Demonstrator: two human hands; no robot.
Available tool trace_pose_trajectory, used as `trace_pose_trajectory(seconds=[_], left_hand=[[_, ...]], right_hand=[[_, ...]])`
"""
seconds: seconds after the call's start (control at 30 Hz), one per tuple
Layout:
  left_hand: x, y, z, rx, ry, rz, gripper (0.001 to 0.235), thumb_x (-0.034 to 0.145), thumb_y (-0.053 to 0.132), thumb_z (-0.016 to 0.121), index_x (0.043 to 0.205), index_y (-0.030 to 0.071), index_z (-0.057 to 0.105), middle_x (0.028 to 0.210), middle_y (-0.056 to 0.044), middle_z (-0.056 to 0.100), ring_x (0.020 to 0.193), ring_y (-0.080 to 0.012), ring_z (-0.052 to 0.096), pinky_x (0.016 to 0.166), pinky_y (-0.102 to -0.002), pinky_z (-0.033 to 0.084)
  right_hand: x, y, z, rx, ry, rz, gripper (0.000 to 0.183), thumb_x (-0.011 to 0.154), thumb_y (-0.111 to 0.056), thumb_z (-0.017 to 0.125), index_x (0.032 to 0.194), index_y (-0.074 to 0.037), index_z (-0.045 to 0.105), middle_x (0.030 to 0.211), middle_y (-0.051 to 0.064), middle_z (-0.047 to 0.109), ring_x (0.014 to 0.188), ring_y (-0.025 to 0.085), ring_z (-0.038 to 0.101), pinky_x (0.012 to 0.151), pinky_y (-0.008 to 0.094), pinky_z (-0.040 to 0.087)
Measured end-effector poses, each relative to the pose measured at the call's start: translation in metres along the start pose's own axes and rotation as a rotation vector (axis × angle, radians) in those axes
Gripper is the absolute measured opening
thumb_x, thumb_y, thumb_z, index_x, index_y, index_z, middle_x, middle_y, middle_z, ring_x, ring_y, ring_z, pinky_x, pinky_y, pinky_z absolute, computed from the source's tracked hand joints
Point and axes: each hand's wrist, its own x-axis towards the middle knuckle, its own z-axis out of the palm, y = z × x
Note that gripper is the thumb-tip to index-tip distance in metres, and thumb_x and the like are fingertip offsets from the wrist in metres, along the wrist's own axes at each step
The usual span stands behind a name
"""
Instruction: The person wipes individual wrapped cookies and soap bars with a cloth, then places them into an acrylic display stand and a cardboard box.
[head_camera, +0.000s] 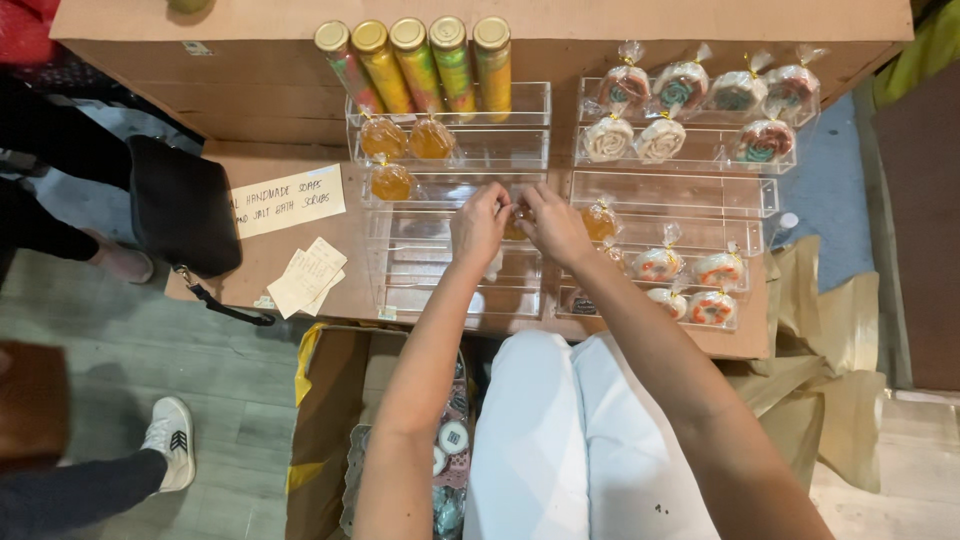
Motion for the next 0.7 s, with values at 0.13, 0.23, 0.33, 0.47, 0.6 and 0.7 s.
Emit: trace_pose_trajectory(seconds=[0.13, 0.23, 0.33, 0.47, 0.6, 0.7], left_hand=[[0.004, -0.005, 0.009, 0.007, -0.008, -0.025, 0.015, 0.089, 0.021, 0.074, 0.091, 0.021, 0.059, 0.089, -0.002, 0.067, 0.095, -0.0288, 0.07, 0.082, -0.044, 0.057], [0.006, -0.009, 0.012, -0.002, -0.014, -0.032, 0.015, 0.088, 0.019, 0.075, 0.09, 0.02, 0.06, 0.088, -0.003, 0.068, 0.094, -0.0304, 0.071, 0.081, -0.046, 0.057], [0.008, -0.014, 0.021, 0.009, -0.025, -0.068, 0.014, 0.089, 0.021, 0.074, 0.092, 0.021, 0.06, 0.089, -0.005, 0.068, 0.095, -0.0315, 0.071, 0.082, -0.048, 0.058], [0.008, -0.022, 0.03, 0.033, -0.039, -0.082, 0.014, 0.089, 0.024, 0.075, 0.093, 0.022, 0.062, 0.089, -0.003, 0.069, 0.095, -0.03, 0.072, 0.082, -0.047, 0.059], [0.009, -0.026, 0.034, 0.002, -0.04, -0.081, 0.013, 0.089, 0.022, 0.076, 0.092, 0.022, 0.063, 0.089, -0.002, 0.07, 0.096, -0.0294, 0.072, 0.082, -0.047, 0.059], [0.012, -0.039, 0.036, -0.028, 0.024, -0.066, 0.017, 0.087, 0.019, 0.079, 0.1, 0.024, 0.07, 0.098, 0.0, 0.072, 0.102, -0.0262, 0.072, 0.087, -0.044, 0.06]], right_hand=[[0.002, 0.006, 0.007, -0.025, -0.005, -0.006, 0.029, 0.086, -0.019, 0.077, 0.108, -0.011, 0.06, 0.099, 0.012, 0.06, 0.098, 0.038, 0.069, 0.082, 0.05, 0.058], [0.004, 0.009, 0.011, -0.044, 0.014, -0.006, 0.028, 0.087, -0.019, 0.077, 0.107, -0.009, 0.061, 0.1, 0.013, 0.059, 0.098, 0.04, 0.069, 0.082, 0.051, 0.058], [0.006, 0.014, 0.018, -0.047, 0.015, 0.017, 0.026, 0.087, -0.02, 0.076, 0.106, -0.01, 0.062, 0.099, 0.013, 0.058, 0.098, 0.039, 0.069, 0.081, 0.05, 0.058], [0.009, 0.021, 0.027, -0.097, -0.005, 0.038, 0.024, 0.087, -0.021, 0.074, 0.106, -0.012, 0.063, 0.098, 0.011, 0.06, 0.099, 0.037, 0.07, 0.082, 0.048, 0.059], [0.013, 0.026, 0.033, -0.117, -0.005, 0.069, 0.02, 0.088, -0.02, 0.072, 0.103, -0.011, 0.064, 0.095, 0.01, 0.062, 0.095, 0.035, 0.071, 0.079, 0.048, 0.06], [0.017, 0.021, 0.028, -0.107, 0.079, 0.137, 0.02, 0.086, -0.026, 0.07, 0.103, -0.015, 0.067, 0.093, 0.007, 0.065, 0.091, 0.035, 0.073, 0.074, 0.049, 0.06]])
